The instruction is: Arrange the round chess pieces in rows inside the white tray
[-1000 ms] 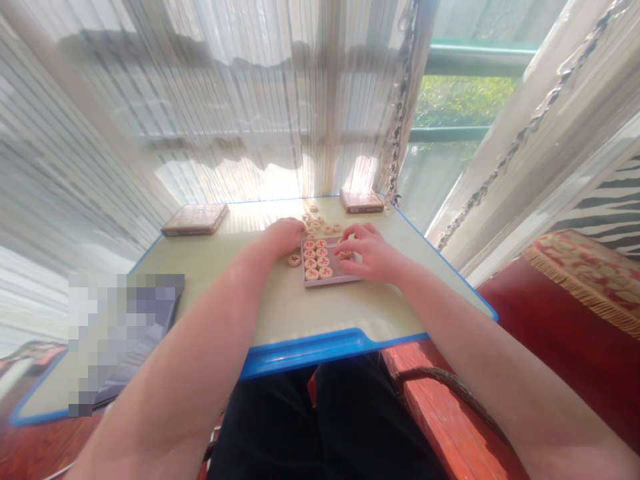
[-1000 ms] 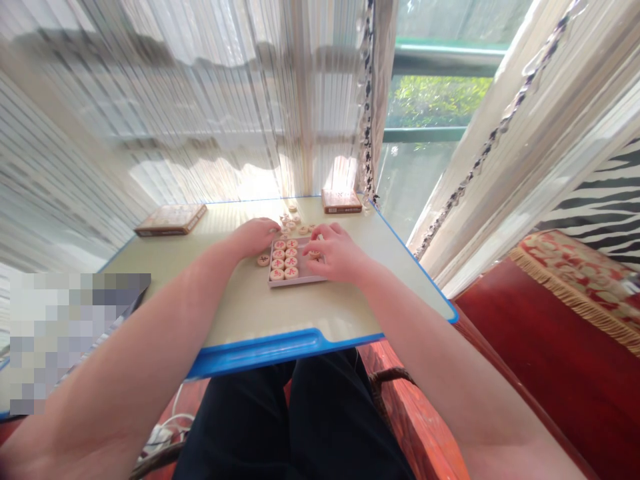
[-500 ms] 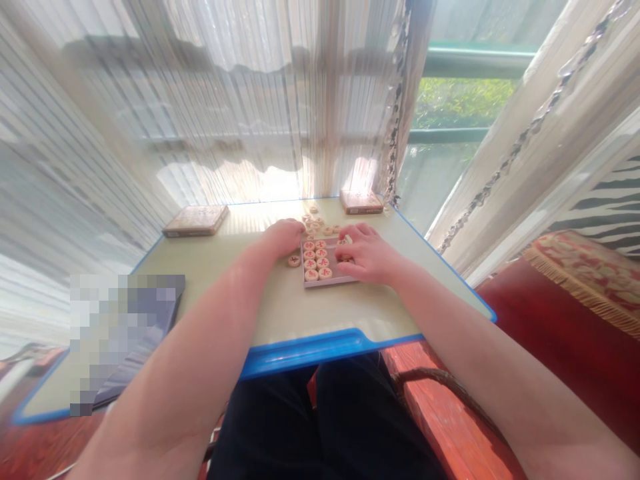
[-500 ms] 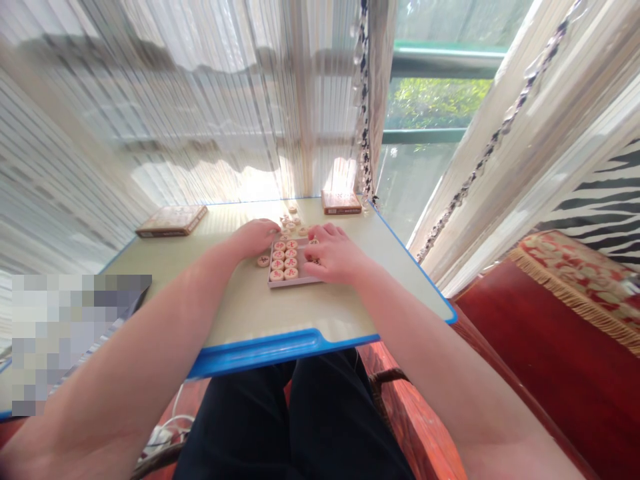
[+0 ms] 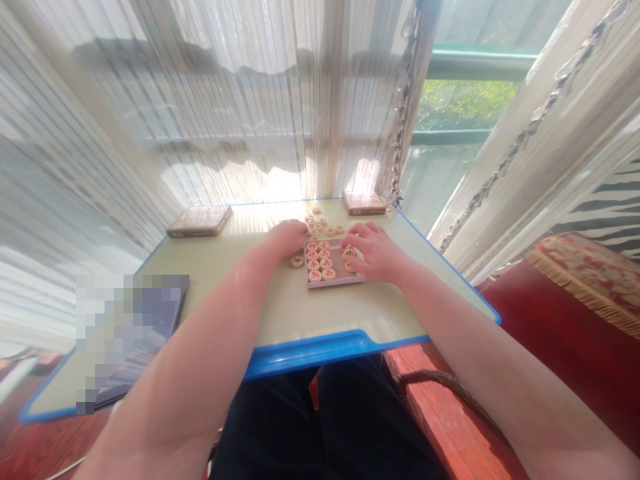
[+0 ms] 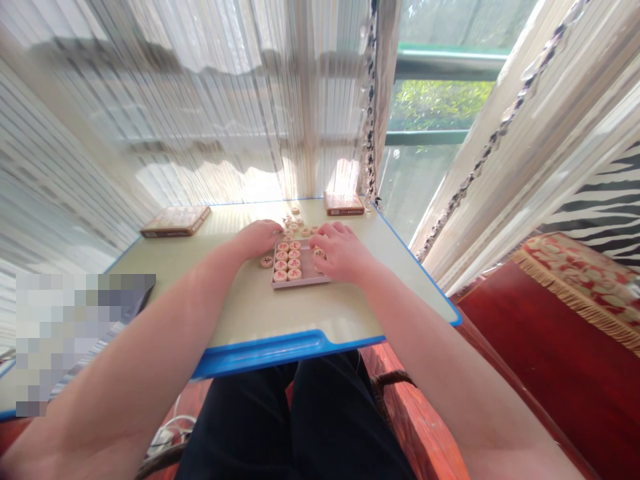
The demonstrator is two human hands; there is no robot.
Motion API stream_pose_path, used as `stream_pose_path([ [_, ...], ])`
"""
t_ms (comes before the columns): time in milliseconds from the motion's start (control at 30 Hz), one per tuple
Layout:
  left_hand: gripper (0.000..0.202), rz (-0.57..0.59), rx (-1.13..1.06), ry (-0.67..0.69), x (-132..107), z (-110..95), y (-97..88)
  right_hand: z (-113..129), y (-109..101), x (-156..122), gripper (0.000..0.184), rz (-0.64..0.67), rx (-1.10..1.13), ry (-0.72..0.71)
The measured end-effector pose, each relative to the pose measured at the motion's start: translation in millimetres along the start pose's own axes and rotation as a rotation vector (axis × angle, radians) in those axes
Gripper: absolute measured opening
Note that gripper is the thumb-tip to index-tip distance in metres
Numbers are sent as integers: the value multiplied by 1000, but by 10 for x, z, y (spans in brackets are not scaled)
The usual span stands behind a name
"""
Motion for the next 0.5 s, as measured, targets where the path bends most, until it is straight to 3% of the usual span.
stream_pose_path([
  [500,37,18,14,-2,-4,-33,-25,-66,91,6,15,0,15,11],
])
Point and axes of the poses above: each hand's wrist, its own x-axis towards the middle knuckle, its own y-axis out of the palm, z = x × y, the point moved 5 cm from there along x, towards the middle knuckle, and after that the axes turned 15 degrees about -z, right-handed, at the moved point
